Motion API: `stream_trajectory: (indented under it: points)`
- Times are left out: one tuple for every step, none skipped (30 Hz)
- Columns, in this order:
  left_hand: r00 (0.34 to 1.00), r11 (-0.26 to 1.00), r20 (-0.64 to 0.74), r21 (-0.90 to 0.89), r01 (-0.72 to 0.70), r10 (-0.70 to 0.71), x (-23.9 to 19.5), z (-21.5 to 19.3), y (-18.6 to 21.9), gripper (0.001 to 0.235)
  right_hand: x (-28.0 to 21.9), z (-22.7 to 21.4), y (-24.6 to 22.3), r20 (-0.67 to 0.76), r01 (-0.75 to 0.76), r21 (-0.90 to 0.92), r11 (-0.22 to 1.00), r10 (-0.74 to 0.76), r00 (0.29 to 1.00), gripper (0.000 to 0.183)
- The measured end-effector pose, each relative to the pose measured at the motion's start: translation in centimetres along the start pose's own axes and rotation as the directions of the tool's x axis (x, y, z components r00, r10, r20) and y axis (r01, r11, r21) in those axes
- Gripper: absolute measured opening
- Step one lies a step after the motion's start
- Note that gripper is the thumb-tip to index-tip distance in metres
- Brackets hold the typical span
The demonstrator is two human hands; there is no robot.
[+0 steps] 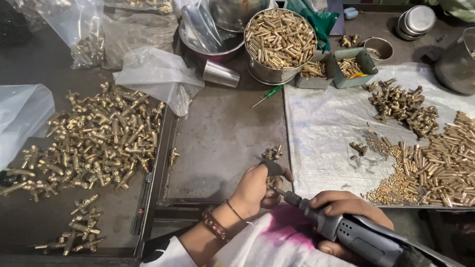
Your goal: Polishing small brass T-junction parts using a rotary tool at a workbench.
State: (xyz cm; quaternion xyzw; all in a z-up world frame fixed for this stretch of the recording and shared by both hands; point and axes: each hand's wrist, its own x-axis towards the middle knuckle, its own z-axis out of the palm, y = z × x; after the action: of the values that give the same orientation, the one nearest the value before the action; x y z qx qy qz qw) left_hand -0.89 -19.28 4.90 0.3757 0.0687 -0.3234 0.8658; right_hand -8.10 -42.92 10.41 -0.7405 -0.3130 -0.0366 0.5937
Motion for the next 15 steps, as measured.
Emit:
stream_trajectory:
  points:
    - [1.000,1.000,0.005,0.014,0.000,0.000,-0.09,0.06,0.12,0.034,0.11,-0.07,0.02,0.003,0.026,-0.031,0.999,-0.025,1.000,0.051]
    - [1.000,1.000,0.009,0.028,0.000,-0.001,-0.17,0.13,0.24,0.032,0.22,-0.15,0.05,0.007,0.051,-0.062,0.997,-0.051,0.999,0.052]
    - [1.000,1.000,0.008,0.028,0.001,-0.001,-0.36,0.30,0.32,0.032,0.20,-0.23,0.10,0.008,0.050,-0.061,0.997,-0.050,0.999,0.052]
    - [1.000,0.998,0.015,0.068,-0.009,0.008,-0.54,0.48,0.40,0.031,0.18,-0.32,0.15,0.012,0.064,-0.065,0.996,-0.063,0.998,0.051]
    - [1.000,0.994,0.023,0.108,-0.019,0.017,-0.66,0.67,0.49,0.030,0.17,-0.44,0.21,0.017,0.077,-0.070,0.995,-0.076,0.997,0.050]
    - [1.000,0.994,0.023,0.108,-0.019,0.017,-0.62,0.68,0.41,0.030,0.19,-0.51,0.21,0.017,0.077,-0.070,0.995,-0.076,0.997,0.050]
    - [0.999,0.990,0.028,0.141,-0.028,0.025,-0.62,0.66,0.31,0.030,0.19,-0.56,0.21,0.024,0.092,-0.063,0.994,-0.091,0.996,0.049]
    - [0.999,0.984,0.033,0.174,-0.038,0.032,-0.62,0.65,0.22,0.030,0.18,-0.60,0.21,0.031,0.107,-0.055,0.993,-0.105,0.994,0.048]
    - [0.999,0.984,0.032,0.174,-0.036,0.031,-0.53,0.46,0.03,0.030,0.21,-0.58,0.18,0.030,0.105,-0.054,0.993,-0.104,0.994,0.048]
    - [0.998,0.981,0.047,0.186,-0.049,0.041,-0.44,0.27,-0.16,0.031,0.25,-0.56,0.14,0.030,0.108,-0.057,0.992,-0.106,0.994,0.047]
    - [0.997,0.978,0.062,0.198,-0.062,0.050,-0.33,0.11,-0.35,0.032,0.29,-0.57,0.09,0.031,0.111,-0.061,0.992,-0.109,0.994,0.047]
    - [0.997,0.978,0.061,0.198,-0.060,0.049,-0.33,0.13,-0.39,0.032,0.15,-0.70,0.28,0.031,0.109,-0.061,0.992,-0.108,0.994,0.047]
    - [0.997,0.977,0.063,0.206,-0.063,0.051,-0.33,0.12,-0.39,0.032,0.08,-0.82,0.49,0.033,0.096,-0.030,0.995,-0.095,0.995,0.049]
    - [0.996,0.975,0.065,0.214,-0.065,0.053,-0.34,0.11,-0.38,0.032,0.01,-0.94,0.70,0.035,0.082,0.002,0.997,-0.082,0.996,0.050]
    - [0.997,0.975,0.063,0.214,-0.066,0.054,-0.61,-0.02,0.12,0.032,-0.08,-1.01,0.72,0.037,0.082,0.003,0.997,-0.082,0.996,0.050]
